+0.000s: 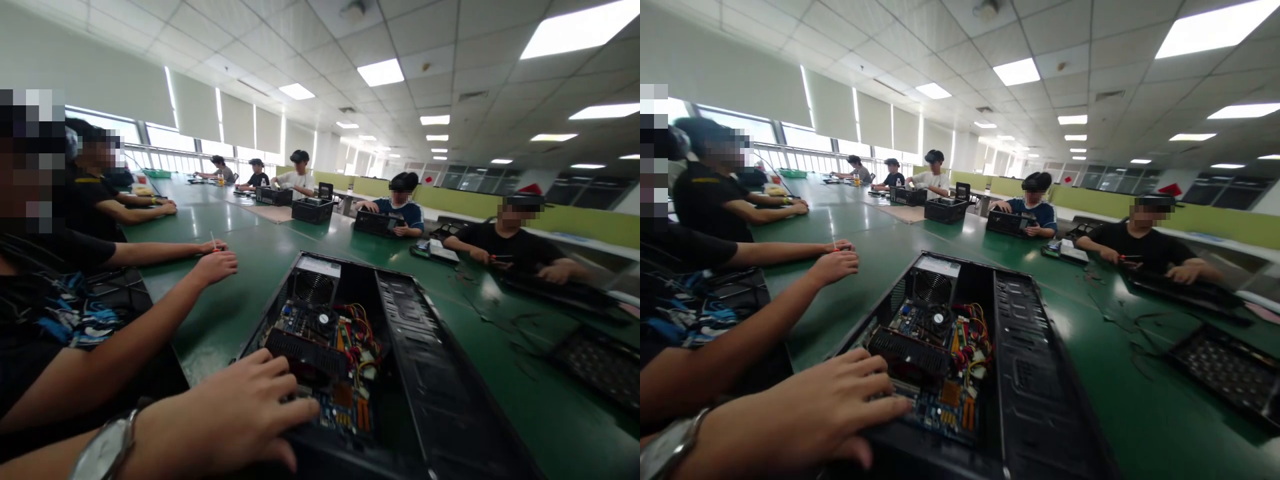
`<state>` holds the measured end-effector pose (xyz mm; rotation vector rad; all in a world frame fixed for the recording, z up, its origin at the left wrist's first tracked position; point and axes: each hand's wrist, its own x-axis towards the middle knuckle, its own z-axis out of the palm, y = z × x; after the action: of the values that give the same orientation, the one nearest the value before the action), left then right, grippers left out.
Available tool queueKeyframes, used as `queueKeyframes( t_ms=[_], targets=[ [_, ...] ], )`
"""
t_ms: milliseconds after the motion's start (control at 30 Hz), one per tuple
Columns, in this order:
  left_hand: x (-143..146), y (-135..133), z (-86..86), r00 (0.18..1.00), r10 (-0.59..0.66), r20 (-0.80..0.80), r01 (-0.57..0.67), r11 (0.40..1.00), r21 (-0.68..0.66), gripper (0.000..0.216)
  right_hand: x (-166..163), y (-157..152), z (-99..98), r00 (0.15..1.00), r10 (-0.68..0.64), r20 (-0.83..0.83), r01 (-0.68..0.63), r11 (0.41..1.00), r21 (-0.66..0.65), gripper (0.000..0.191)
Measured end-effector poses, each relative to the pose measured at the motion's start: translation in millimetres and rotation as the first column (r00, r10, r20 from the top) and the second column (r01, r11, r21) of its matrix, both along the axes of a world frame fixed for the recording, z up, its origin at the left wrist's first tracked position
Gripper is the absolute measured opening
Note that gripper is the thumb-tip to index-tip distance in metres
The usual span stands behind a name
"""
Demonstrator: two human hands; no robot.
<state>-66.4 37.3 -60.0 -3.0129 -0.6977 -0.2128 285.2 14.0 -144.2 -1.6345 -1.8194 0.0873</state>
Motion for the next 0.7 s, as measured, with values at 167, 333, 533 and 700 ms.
queueKeyframes(
  t_ms=[167, 333, 533, 700],
  targets=[
    [-26, 71, -11.1, 0.956, 0.259, 0.138, -0.289, 0.910, 0.297, 0.064, -32, 88, -25.6, 0.973, -0.220, -0.071, 0.220, 0.975, -0.004, 0.038],
    [19, 84, -5.1, 0.933, 0.239, 0.270, -0.330, 0.869, 0.370, 0.066, -81, 185, -34.3, 0.906, -0.398, -0.141, 0.388, 0.917, -0.094, 0.034],
    [84, 70, -46.5, 0.960, 0.016, 0.280, -0.078, 0.974, 0.215, 0.045, -61, 161, -43.6, 0.962, -0.251, -0.103, 0.252, 0.968, -0.005, 0.027],
    [100, 73, -93.1, 0.958, -0.045, 0.284, 0.036, 0.999, 0.038, 0.036, 3, 54, -65.0, 0.997, 0.000, 0.083, -0.007, 0.997, 0.082, 0.029]
  ],
)
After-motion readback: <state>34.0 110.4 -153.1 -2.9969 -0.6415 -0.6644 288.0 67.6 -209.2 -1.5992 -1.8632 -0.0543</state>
